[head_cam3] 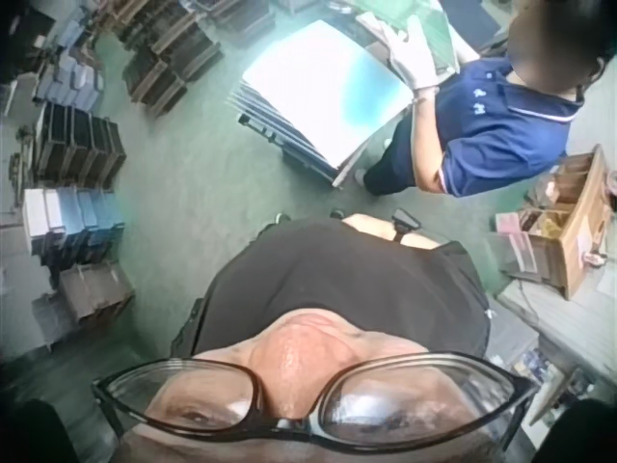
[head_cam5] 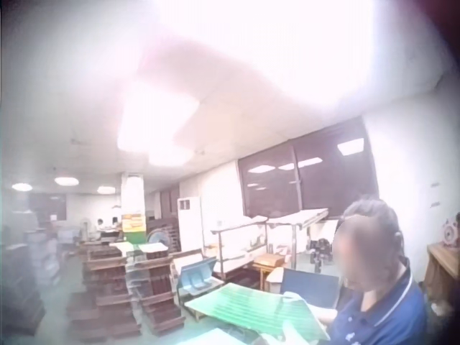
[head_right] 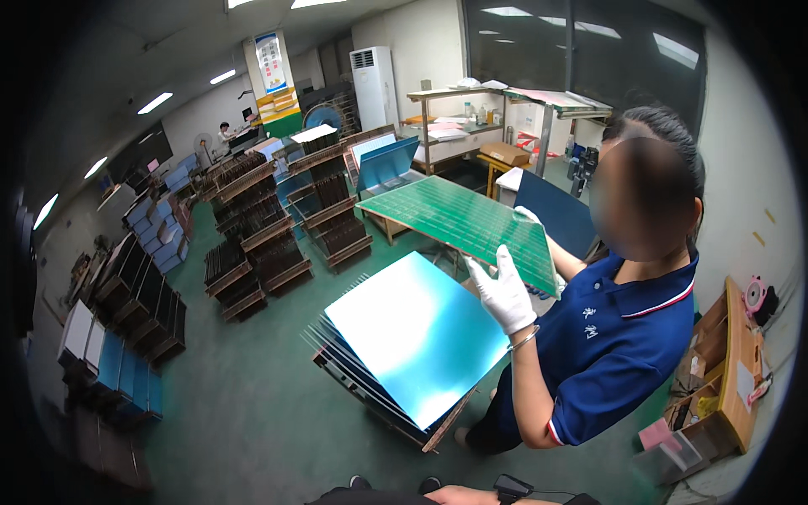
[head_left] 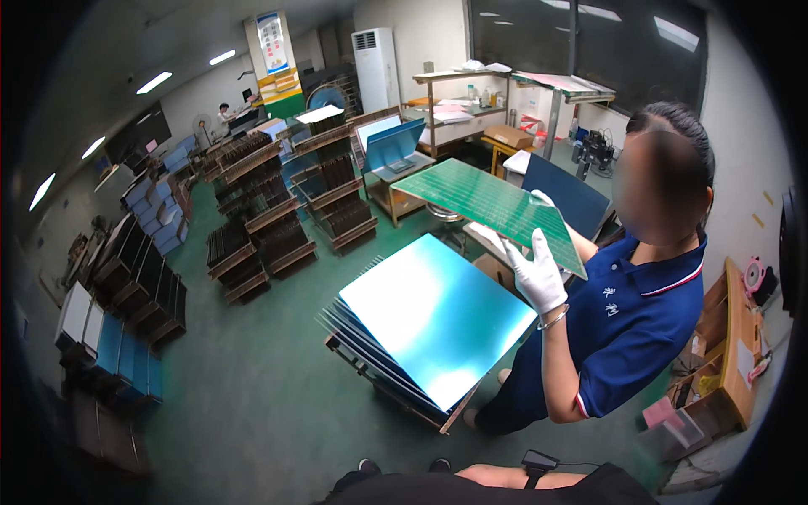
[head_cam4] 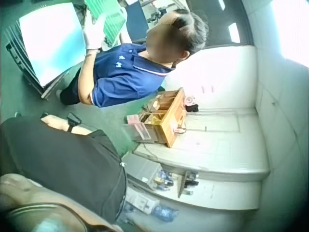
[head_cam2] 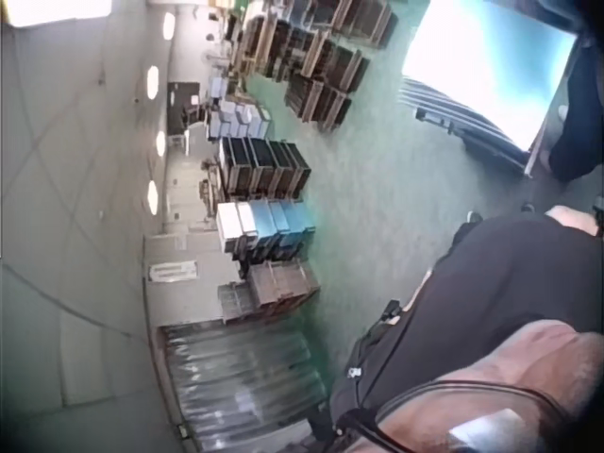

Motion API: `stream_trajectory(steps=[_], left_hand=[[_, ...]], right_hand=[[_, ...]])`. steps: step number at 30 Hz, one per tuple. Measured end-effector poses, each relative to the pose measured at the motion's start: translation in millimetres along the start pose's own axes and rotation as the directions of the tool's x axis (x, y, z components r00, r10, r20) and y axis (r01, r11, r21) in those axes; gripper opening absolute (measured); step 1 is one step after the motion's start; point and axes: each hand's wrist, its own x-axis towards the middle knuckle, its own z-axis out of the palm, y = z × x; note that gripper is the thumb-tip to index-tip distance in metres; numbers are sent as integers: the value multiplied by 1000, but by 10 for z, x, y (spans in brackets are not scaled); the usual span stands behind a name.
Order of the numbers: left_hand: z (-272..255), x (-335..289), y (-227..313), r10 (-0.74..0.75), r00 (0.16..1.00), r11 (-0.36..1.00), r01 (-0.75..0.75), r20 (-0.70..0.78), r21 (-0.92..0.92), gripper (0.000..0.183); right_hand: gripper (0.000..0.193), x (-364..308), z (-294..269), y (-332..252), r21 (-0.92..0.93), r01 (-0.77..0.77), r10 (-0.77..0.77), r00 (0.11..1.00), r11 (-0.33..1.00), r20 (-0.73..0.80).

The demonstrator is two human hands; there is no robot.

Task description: Transferring processed circuit board plates from a conveyor belt into a storage rack and moving trays across a factory floor.

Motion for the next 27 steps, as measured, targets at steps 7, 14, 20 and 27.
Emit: stream_trajectory(steps=[7, 14, 20, 27], left_hand=[[-29, 109, 66, -9, 1000, 1000, 9, -6, -11, 41], [-37, 243, 61, 10, 1000, 999, -10, -4, -39, 41], [-90, 540, 316, 82, 996, 997, -81, 26, -12, 41], [-16, 717, 868, 202, 979, 936, -190, -10, 298, 50]], right_hand=[[40, 152, -31, 155, -235, 123, -112, 992, 964, 60], [28, -237, 172, -256, -137, 151, -174, 970, 979, -172], [29, -373, 262, -501, -2, 321, -299, 881, 947, -367], [32, -260, 207, -19, 330, 121, 63, 866, 936, -496]])
